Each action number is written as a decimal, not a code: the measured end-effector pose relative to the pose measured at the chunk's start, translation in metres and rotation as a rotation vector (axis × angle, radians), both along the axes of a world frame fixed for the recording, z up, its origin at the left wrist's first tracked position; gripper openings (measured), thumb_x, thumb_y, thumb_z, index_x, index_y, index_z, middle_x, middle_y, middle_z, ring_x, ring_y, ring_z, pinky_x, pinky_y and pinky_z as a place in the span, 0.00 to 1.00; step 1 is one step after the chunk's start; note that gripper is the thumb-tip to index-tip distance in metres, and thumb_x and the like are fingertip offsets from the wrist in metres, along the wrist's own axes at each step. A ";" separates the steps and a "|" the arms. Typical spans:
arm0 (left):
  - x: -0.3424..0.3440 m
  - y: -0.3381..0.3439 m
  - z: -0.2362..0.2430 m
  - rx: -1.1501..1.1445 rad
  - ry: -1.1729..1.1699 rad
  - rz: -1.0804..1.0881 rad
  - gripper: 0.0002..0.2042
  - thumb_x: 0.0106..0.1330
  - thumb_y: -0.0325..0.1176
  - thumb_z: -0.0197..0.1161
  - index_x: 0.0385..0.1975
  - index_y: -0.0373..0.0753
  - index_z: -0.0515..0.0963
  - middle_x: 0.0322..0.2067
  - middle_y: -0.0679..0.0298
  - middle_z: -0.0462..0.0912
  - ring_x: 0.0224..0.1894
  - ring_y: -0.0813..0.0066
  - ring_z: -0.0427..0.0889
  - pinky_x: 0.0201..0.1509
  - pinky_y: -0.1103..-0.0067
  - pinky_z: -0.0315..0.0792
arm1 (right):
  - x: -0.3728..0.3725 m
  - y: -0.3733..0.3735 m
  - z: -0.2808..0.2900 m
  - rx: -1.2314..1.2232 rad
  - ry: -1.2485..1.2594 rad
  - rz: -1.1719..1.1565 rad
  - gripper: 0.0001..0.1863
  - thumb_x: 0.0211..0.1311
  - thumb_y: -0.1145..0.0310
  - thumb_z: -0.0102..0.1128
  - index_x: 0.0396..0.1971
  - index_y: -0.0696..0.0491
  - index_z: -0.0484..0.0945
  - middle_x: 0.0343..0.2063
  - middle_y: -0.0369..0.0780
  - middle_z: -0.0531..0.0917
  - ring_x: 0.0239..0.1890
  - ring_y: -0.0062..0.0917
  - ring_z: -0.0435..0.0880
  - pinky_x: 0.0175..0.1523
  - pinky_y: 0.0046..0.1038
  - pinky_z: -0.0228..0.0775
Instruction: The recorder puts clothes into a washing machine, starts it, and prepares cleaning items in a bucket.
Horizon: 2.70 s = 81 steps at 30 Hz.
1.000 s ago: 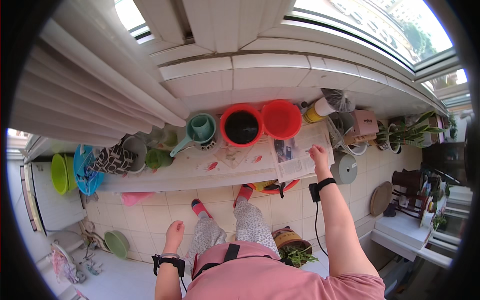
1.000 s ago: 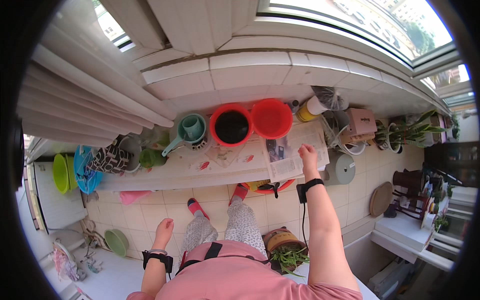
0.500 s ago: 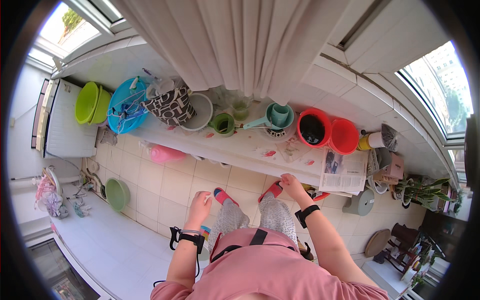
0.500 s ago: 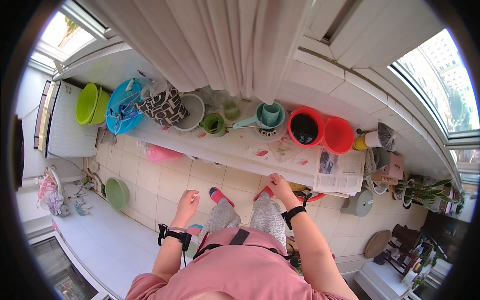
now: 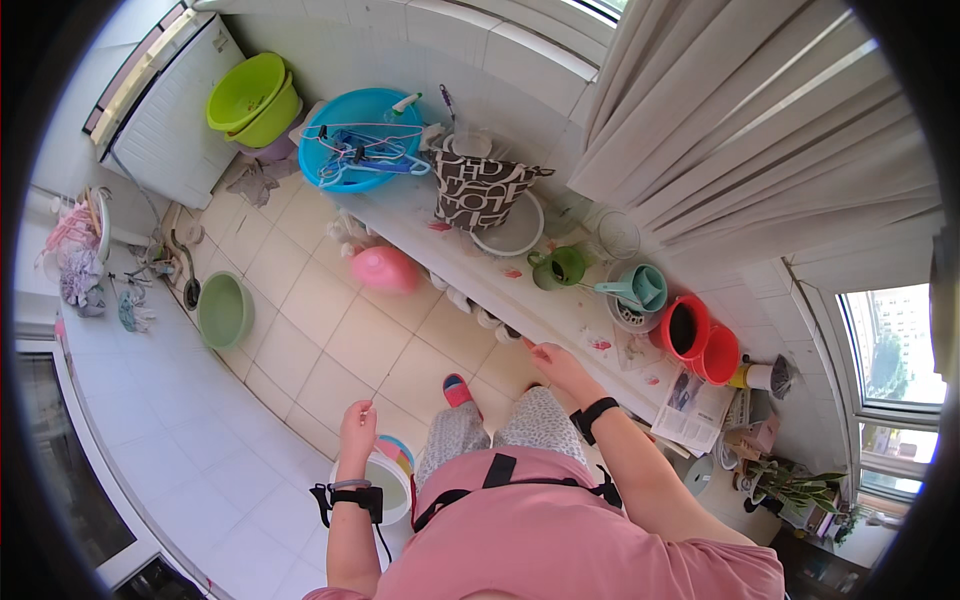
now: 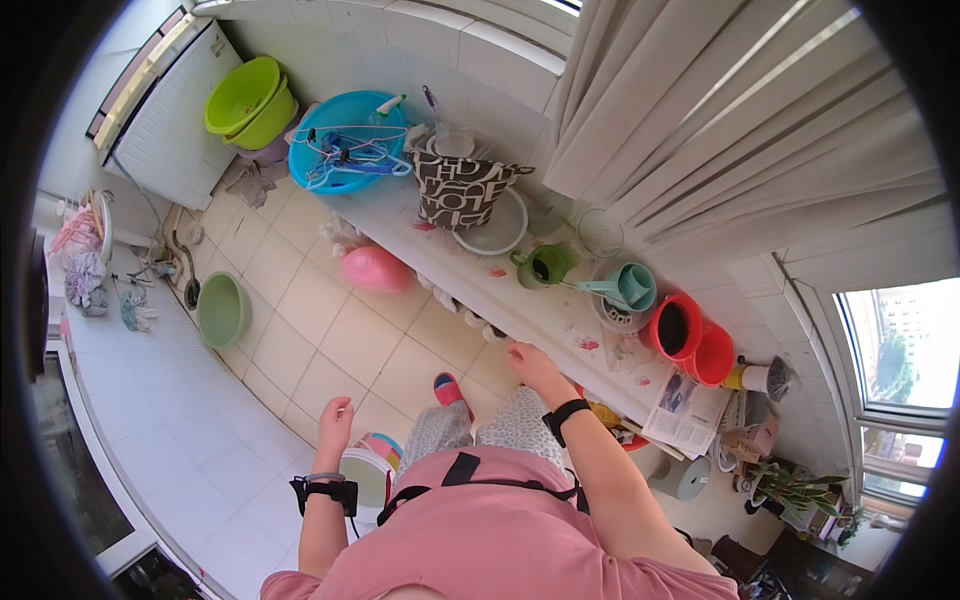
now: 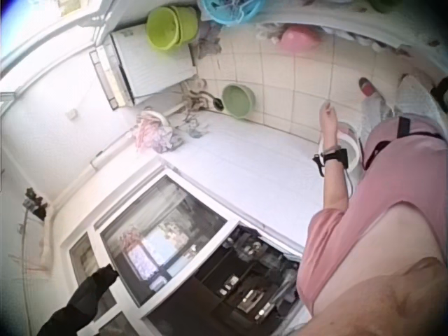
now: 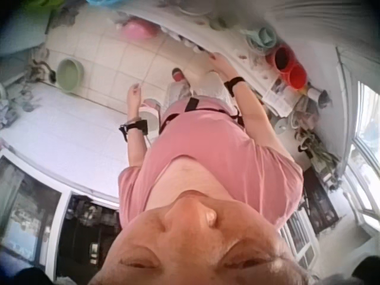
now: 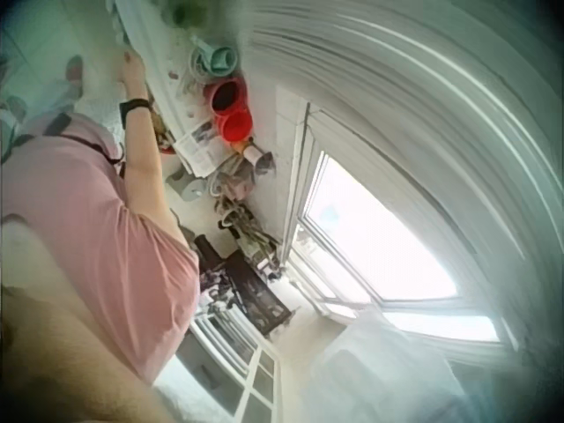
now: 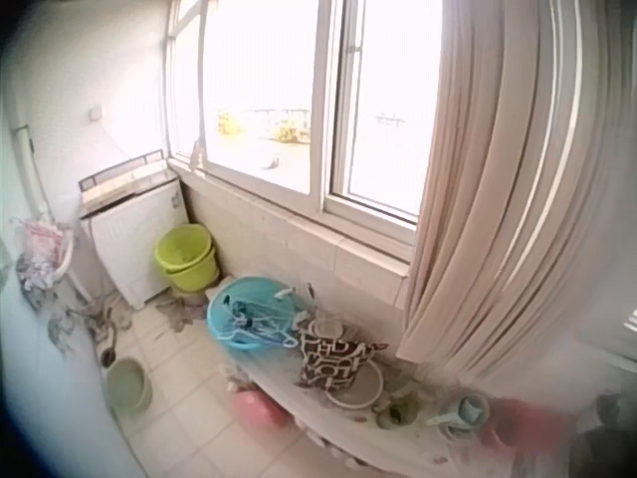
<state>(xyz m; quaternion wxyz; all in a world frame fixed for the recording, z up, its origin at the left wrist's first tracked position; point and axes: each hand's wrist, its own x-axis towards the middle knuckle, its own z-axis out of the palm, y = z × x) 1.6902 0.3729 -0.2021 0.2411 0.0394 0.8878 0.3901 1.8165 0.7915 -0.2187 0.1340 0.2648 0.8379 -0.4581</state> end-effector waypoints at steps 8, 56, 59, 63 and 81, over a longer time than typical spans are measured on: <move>-0.004 -0.008 0.008 -0.047 -0.040 0.218 0.12 0.62 0.32 0.57 0.43 0.34 0.75 0.42 0.54 0.77 0.41 0.63 0.78 0.46 0.70 0.73 | -0.125 -0.008 0.039 -0.046 -0.008 0.121 0.13 0.59 0.63 0.55 0.35 0.58 0.78 0.34 0.46 0.81 0.37 0.37 0.80 0.44 0.33 0.70; -0.130 -0.347 0.068 -0.169 0.320 1.140 0.13 0.63 0.37 0.56 0.43 0.36 0.74 0.46 0.54 0.75 0.46 0.53 0.76 0.49 0.68 0.71 | -0.563 -0.506 0.014 -0.118 0.068 1.223 0.18 0.62 0.59 0.54 0.38 0.61 0.78 0.31 0.46 0.83 0.37 0.33 0.81 0.43 0.31 0.70; -0.168 -0.385 0.101 -0.133 0.367 1.197 0.12 0.62 0.36 0.57 0.41 0.36 0.74 0.44 0.54 0.76 0.45 0.54 0.76 0.48 0.68 0.71 | -0.577 -0.567 0.037 -0.158 0.119 1.305 0.18 0.62 0.59 0.54 0.39 0.61 0.77 0.33 0.46 0.83 0.38 0.32 0.81 0.45 0.30 0.71; -0.262 -0.457 0.135 -0.197 0.541 1.078 0.11 0.61 0.32 0.58 0.42 0.36 0.74 0.45 0.56 0.76 0.47 0.55 0.75 0.49 0.68 0.70 | -0.631 -0.612 0.041 -0.223 -0.036 1.418 0.17 0.62 0.60 0.56 0.42 0.60 0.77 0.34 0.41 0.83 0.39 0.23 0.79 0.45 0.26 0.70; -0.613 -0.776 0.219 -1.033 0.517 0.975 0.25 0.58 0.35 0.62 0.57 0.45 0.66 0.56 0.48 0.65 0.55 0.54 0.69 0.60 0.63 0.61 | -0.900 -0.710 -0.003 -0.125 -0.005 1.244 0.16 0.60 0.62 0.57 0.41 0.59 0.78 0.35 0.45 0.83 0.40 0.32 0.82 0.46 0.30 0.72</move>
